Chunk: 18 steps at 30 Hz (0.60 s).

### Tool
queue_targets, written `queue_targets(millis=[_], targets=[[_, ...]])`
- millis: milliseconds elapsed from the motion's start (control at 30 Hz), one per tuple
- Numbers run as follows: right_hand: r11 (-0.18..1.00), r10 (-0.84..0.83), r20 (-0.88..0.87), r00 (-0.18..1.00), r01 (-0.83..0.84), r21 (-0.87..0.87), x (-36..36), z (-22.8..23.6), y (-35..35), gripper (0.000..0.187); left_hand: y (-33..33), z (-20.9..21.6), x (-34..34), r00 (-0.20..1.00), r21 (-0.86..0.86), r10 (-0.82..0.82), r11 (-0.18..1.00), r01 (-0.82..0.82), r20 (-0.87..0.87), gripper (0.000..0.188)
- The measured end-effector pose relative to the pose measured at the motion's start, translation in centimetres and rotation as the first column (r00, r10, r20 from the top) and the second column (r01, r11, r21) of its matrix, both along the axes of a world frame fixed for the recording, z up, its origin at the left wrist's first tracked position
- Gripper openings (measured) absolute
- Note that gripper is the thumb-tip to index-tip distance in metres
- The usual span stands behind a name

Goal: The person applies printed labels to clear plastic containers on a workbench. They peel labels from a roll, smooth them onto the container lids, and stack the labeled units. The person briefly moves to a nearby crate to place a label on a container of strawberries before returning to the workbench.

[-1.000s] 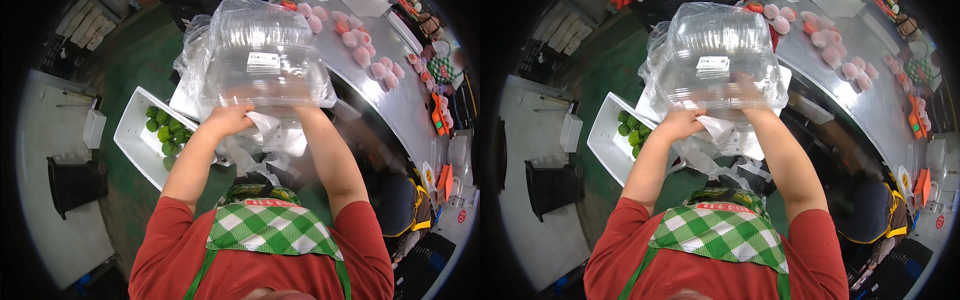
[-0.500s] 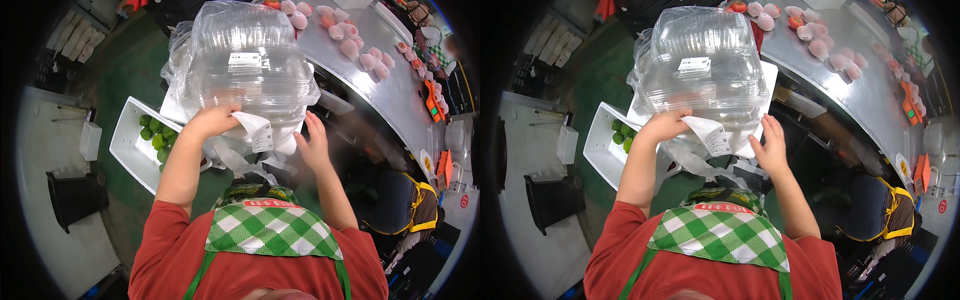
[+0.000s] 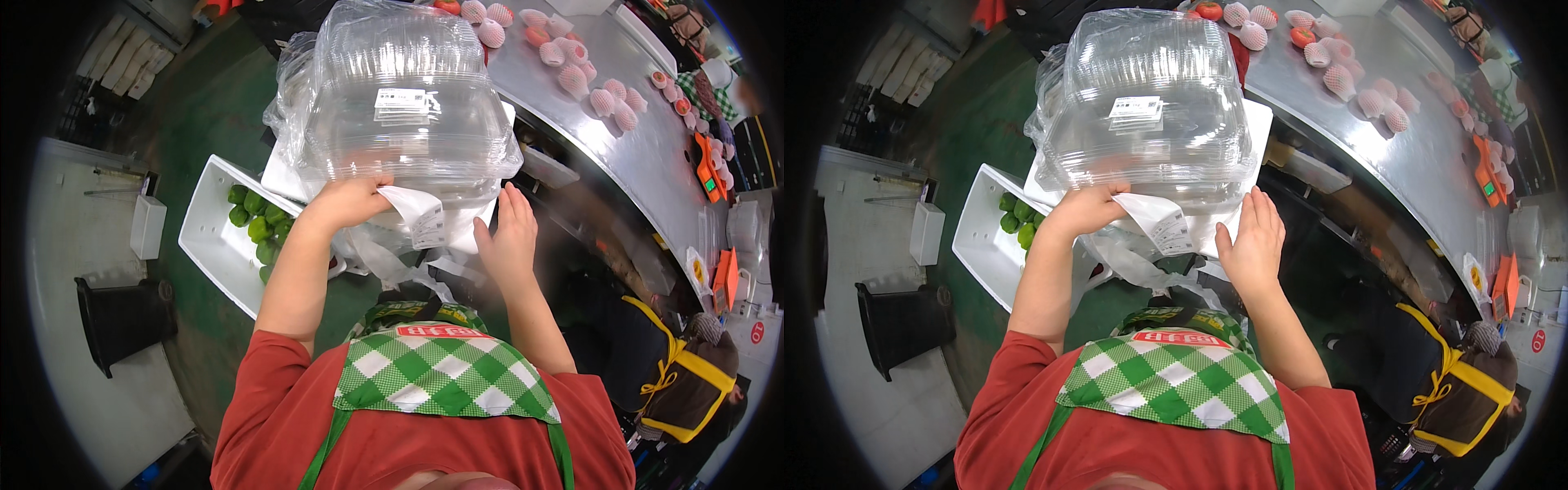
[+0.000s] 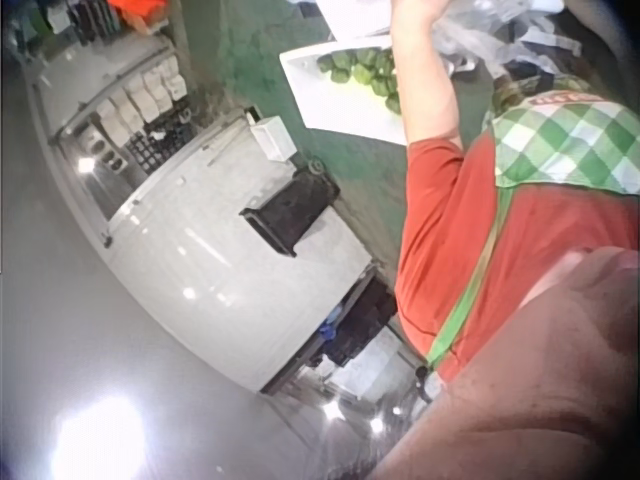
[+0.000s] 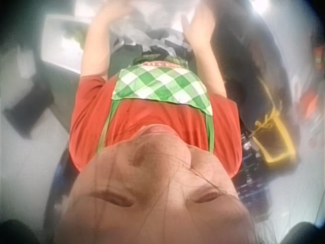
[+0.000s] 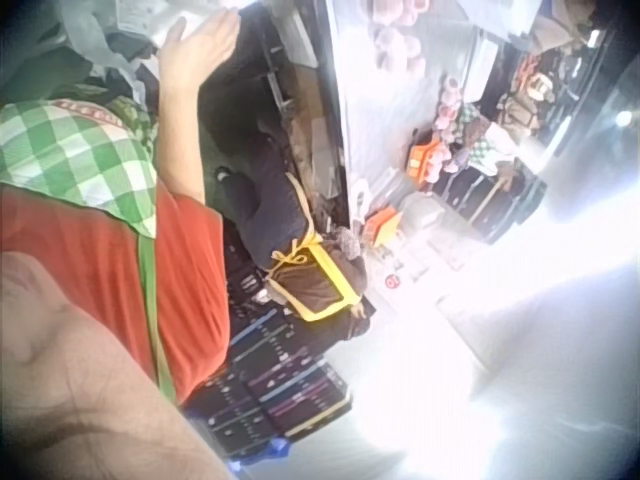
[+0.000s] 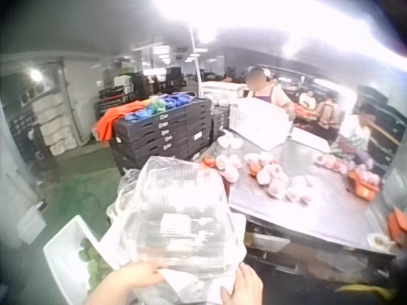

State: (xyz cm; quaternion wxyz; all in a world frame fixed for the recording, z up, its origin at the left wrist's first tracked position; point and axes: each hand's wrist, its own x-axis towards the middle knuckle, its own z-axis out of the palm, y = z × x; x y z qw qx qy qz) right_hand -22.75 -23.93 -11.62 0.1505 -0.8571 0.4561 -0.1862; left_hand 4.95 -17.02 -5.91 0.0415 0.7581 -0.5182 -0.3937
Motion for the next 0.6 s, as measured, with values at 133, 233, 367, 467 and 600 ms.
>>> queue_targets(millis=[133,233,367,467,600], targets=[[1.000,0.005,-0.028,1.000,-0.006,-0.028,0.7,0.9,0.3,0.065,0.0,0.0,-0.2,1.000,-0.017,0.013,1.000,-0.013,-0.006,0.043],[0.995,-0.011,0.104,0.995,0.000,0.101,0.8,1.2,0.1,0.062,0.1,0.0,-0.2,1.000,-0.044,0.013,0.999,-0.014,-0.026,0.040],[0.897,-0.176,0.398,0.900,-0.019,0.441,0.1,1.3,-1.4,0.051,0.7,0.2,-0.1,0.996,-0.074,-0.035,0.997,0.030,-0.077,0.031],[0.852,-0.223,0.393,0.892,-0.017,0.523,-0.1,2.1,-2.1,0.046,1.5,-0.4,-0.4,0.998,-0.138,-0.057,0.989,0.051,-0.038,0.026],[0.631,-0.406,0.519,0.752,-0.180,0.754,-0.6,2.5,-2.4,0.042,2.3,-0.9,-0.9,0.997,-0.349,-0.049,0.937,0.025,-0.062,0.020]])
